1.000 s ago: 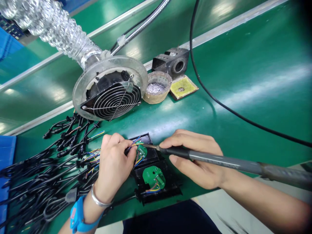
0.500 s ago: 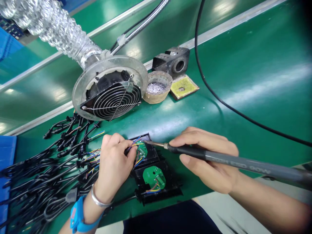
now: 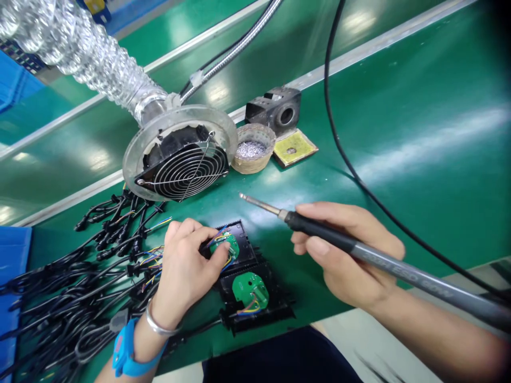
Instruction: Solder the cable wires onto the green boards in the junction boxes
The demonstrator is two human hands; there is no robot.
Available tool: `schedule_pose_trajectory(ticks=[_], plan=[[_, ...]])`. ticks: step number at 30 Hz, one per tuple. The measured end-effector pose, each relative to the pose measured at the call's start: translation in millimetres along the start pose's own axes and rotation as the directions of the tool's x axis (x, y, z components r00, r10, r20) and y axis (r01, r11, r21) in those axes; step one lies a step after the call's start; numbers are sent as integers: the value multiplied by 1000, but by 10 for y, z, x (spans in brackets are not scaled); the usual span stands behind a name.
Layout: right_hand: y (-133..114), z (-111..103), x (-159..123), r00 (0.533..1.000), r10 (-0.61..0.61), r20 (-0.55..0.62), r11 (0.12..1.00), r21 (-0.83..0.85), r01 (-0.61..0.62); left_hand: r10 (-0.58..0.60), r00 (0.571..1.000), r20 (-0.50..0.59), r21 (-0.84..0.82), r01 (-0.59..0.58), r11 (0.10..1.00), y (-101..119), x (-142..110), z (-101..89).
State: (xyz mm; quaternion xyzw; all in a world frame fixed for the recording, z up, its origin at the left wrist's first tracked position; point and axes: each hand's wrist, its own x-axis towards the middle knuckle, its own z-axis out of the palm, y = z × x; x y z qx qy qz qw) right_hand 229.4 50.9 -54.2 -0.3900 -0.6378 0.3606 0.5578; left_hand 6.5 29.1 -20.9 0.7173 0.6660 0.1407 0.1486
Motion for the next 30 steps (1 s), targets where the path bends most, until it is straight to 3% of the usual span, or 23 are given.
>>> schedule_pose_trajectory(ticks=[5,11,18,22,30], plan=[[-25,88,16,1000,8,26,998,67,-10,-10,999,46,-66,13,998,0,55,-39],[-24,89,25,993,-3,119,1000,6,2,23,1000,17,51,-24,998,2,93,38],[-142,-68,99,969,-150,198,982,-86,169,51,997,-65,97,-45,994,-12,34,120],[-188,-77,124,958,-109,267,989,-69,132,71,991,-114,90,-61,994,-33,20,143],[-49,88,92,945,-56,322,993,-83,87,85,990,-110,103,-74,992,-54,25,157]])
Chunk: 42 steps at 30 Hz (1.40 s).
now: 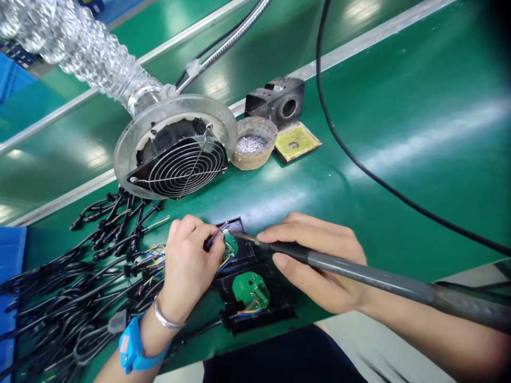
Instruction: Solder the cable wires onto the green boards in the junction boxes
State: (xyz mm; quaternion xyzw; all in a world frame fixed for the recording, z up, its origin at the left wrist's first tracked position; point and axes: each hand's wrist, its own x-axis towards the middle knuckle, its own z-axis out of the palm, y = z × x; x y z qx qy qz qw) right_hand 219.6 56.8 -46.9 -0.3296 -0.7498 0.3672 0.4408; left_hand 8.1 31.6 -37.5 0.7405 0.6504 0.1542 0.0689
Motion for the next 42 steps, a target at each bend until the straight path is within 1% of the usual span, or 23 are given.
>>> schedule_pose_trajectory(ticks=[5,13,16,19,27,30,32,35,37,39,42], plan=[[13,-6,13,1000,1,15,1000,-19,-1,1,1000,-1,17,-1,1000,4,-2,7],[14,10,8,1000,1,1,1000,15,-1,8,1000,0,22,-8,1000,16,0,9],[21,22,10,1000,-17,-13,1000,20,17,17,1000,0,40,-17,999,19,-1,15],[12,19,16,999,-41,-1,999,3,41,23,1000,-1,48,-23,999,18,1,21],[-75,-82,11,999,-35,-31,999,-25,34,32,999,-19,56,-31,998,21,2,23],[-80,-123,19,997,-54,-51,998,-42,52,34,999,-27,52,-32,998,15,-1,32],[-69,-133,21,992,-95,-84,994,-56,90,36,999,-33,50,-34,998,10,-1,38],[-34,-108,2,973,-142,-182,989,-73,130,39,999,-36,40,-38,998,3,-2,41],[5,-62,-25,957,-124,-263,992,-58,112,42,998,-38,28,-41,999,0,-4,41],[49,-4,-53,939,-83,-335,996,-10,85,46,998,-42,20,-45,999,-3,-7,41],[103,68,-81,917,-74,-393,994,41,98,51,998,-43,22,-50,999,-5,-11,42]])
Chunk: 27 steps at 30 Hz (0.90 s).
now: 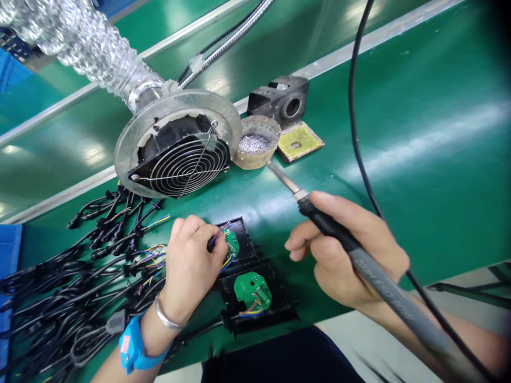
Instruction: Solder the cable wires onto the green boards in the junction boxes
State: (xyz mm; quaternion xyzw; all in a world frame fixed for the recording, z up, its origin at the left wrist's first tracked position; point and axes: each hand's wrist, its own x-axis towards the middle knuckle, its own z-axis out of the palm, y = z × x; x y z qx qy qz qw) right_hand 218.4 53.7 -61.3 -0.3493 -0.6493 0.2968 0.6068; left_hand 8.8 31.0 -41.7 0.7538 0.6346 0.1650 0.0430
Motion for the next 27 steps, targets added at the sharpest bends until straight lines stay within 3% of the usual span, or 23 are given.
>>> schedule_pose_trajectory(ticks=[7,15,21,27], plan=[[-33,31,19,997,33,71,998,-63,-29,7,1000,4,21,-7,1000,-3,-1,5],[-82,162,170,959,54,278,956,-291,31,-9,1000,-13,-54,8,999,-5,-18,-8],[7,328,180,919,29,393,959,-271,85,-13,1000,-1,-262,12,965,23,-11,-94],[12,396,157,922,27,387,984,-175,45,-69,995,72,-408,93,908,-60,-29,-101]])
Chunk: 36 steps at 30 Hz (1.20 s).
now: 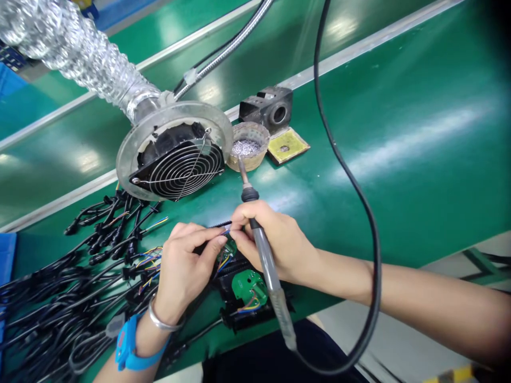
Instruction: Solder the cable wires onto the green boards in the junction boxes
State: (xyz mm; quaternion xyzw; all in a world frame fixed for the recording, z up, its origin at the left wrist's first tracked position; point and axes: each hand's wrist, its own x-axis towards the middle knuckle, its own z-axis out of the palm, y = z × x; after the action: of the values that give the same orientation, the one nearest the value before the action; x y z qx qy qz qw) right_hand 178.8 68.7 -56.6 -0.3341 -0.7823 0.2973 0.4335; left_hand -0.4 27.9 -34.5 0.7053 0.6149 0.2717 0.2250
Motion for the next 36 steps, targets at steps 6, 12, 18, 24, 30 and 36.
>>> schedule_pose_trajectory(ticks=[6,12,18,24,30,36], plan=[[47,-37,-43,997,-48,53,999,-19,49,0,997,71,66,-5,998,5,48,-5],[-110,-350,-151,999,12,-38,999,-37,-13,109,987,116,272,-137,953,46,99,18],[-274,-614,-342,998,-14,-67,998,-65,9,116,986,118,263,-144,954,37,96,20],[-245,-463,-384,997,6,-73,998,61,-2,119,985,126,285,-151,946,43,87,31],[-205,-392,-349,996,-13,-86,999,48,17,147,983,107,310,-173,935,17,61,53],[-189,-388,-347,997,-7,-74,998,57,12,143,980,135,313,-179,933,6,62,51]])
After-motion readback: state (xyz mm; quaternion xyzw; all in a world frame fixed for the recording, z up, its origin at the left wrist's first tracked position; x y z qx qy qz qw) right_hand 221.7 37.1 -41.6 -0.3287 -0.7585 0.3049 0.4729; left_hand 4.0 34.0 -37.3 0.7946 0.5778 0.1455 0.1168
